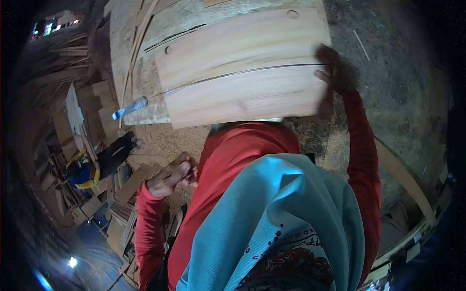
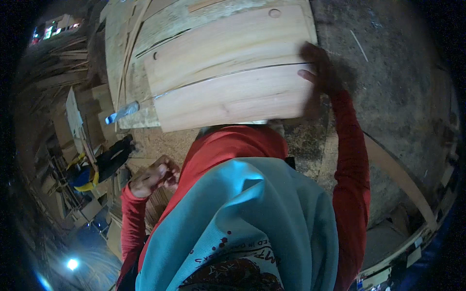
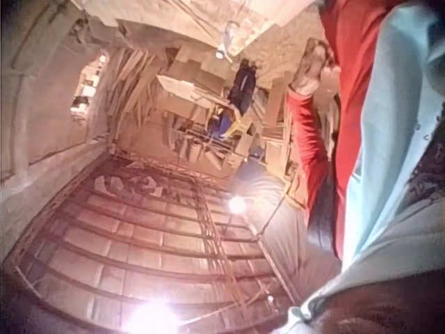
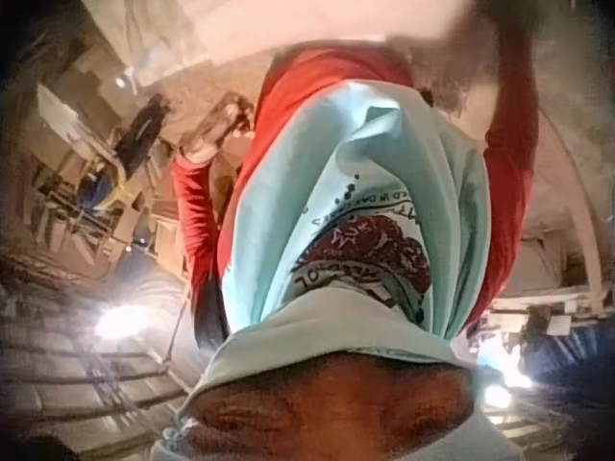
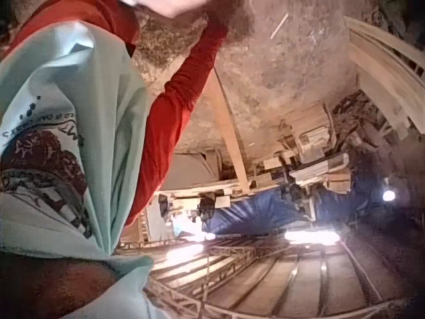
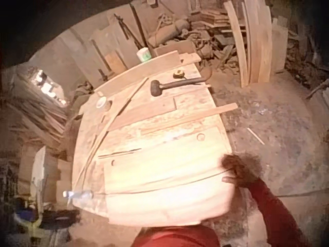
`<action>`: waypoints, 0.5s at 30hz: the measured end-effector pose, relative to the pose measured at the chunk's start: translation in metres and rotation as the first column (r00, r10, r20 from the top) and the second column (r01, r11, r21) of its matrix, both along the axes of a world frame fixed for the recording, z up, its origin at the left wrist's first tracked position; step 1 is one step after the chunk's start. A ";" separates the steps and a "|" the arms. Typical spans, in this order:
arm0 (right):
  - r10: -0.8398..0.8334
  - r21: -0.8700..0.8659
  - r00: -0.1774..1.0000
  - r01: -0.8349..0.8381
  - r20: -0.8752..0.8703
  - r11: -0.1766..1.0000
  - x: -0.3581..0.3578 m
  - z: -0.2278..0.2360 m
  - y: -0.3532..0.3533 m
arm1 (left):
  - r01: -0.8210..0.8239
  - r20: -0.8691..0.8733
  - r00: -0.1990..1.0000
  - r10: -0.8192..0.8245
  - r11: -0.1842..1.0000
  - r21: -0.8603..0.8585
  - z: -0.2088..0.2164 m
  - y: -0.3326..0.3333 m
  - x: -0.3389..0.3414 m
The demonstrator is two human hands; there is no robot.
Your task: Applying glue to wood strips and measuring them on a board for assembly.
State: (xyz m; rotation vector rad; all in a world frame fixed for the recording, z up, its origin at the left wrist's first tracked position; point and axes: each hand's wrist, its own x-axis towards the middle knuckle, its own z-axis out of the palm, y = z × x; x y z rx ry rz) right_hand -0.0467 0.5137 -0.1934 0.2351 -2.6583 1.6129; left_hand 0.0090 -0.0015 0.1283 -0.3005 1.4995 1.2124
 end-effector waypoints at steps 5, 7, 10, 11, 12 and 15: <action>-0.024 -0.125 0.983 0.047 0.181 0.991 -0.005 0.023 -0.009 | 0.165 0.003 0.986 -0.166 0.982 0.092 0.005 0.010 -0.006; -0.021 -0.114 0.991 0.036 0.131 0.993 -0.004 0.017 -0.007 | 0.090 0.031 0.995 -0.094 0.992 0.089 0.012 0.011 -0.009; -0.026 0.100 0.999 0.029 -0.032 0.995 -0.002 0.019 -0.004 | 0.014 -0.037 0.999 -0.013 0.999 0.038 0.003 0.006 -0.012; -0.025 0.102 0.999 0.028 -0.032 0.994 -0.003 0.019 -0.005 | 0.008 -0.135 0.991 -0.009 1.000 -0.009 -0.007 0.002 -0.012; -0.006 0.075 0.999 0.009 -0.043 0.997 -0.005 0.018 -0.007 | 0.000 -0.135 0.991 -0.001 1.000 -0.009 -0.020 -0.009 -0.010; 0.032 0.160 0.993 -0.014 -0.111 0.987 -0.006 0.014 -0.004 | -0.038 -0.586 0.805 -0.090 0.978 -0.203 -0.069 -0.056 -0.012</action>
